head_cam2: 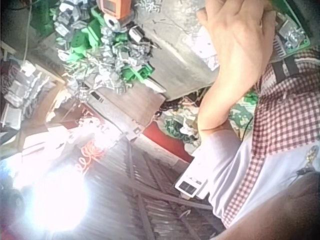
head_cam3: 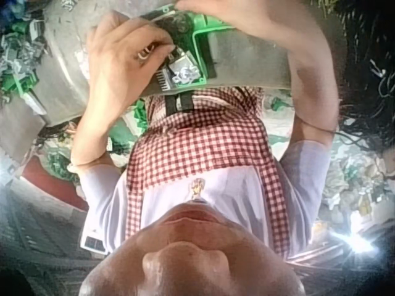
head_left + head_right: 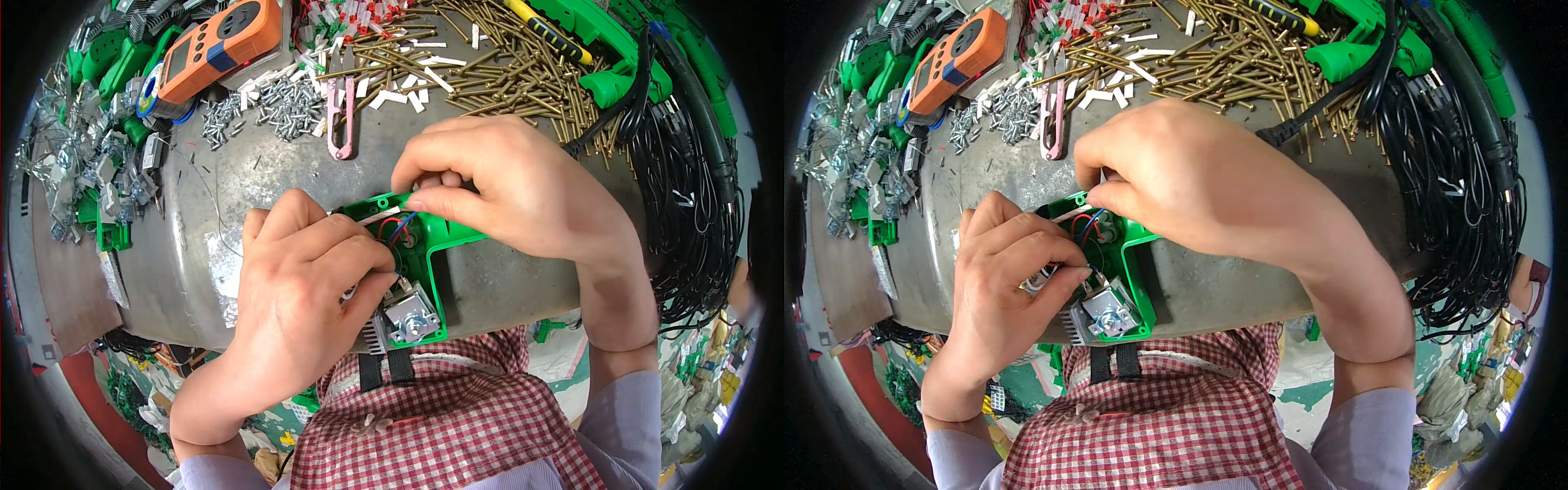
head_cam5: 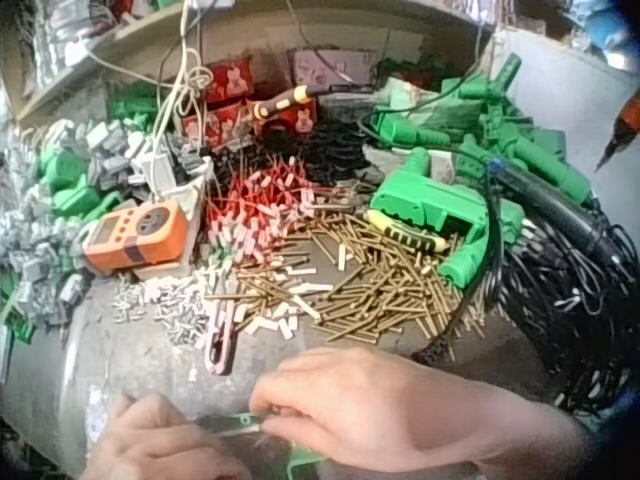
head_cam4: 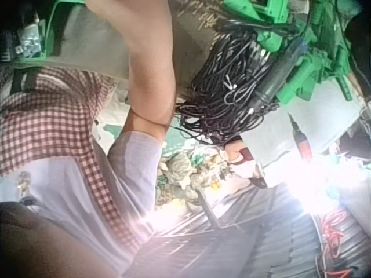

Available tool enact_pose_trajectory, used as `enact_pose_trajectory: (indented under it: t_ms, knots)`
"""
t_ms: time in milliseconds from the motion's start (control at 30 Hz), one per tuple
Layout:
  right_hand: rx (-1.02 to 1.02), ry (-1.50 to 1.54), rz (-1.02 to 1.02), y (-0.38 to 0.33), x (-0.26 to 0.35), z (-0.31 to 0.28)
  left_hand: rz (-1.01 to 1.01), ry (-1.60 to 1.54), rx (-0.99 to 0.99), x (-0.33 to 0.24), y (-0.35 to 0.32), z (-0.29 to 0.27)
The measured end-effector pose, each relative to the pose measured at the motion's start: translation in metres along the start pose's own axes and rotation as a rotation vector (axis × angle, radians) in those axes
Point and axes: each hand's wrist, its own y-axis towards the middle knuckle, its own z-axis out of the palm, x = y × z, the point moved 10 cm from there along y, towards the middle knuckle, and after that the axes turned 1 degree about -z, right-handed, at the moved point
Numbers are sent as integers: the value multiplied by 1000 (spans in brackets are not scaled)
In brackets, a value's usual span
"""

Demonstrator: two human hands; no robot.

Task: Assembling the internal components, wiring, and housing of a handheld green plastic device, including soldering wires to a circuit board.

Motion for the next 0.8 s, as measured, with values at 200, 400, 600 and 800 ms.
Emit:
enact_pose_trajectory:
  t_ms: [200,400,600,800]
  knots:
    - [22,-58,-28,1,4,4,-20,-11,2,0,1,0]
    - [45,-57,-73,0,8,5,-42,-15,6,1,1,-1]
    - [43,-104,-119,-4,14,5,-10,-14,-5,0,0,0]
    - [76,-204,-73,-5,11,10,-11,-1,-17,-1,-1,-2]
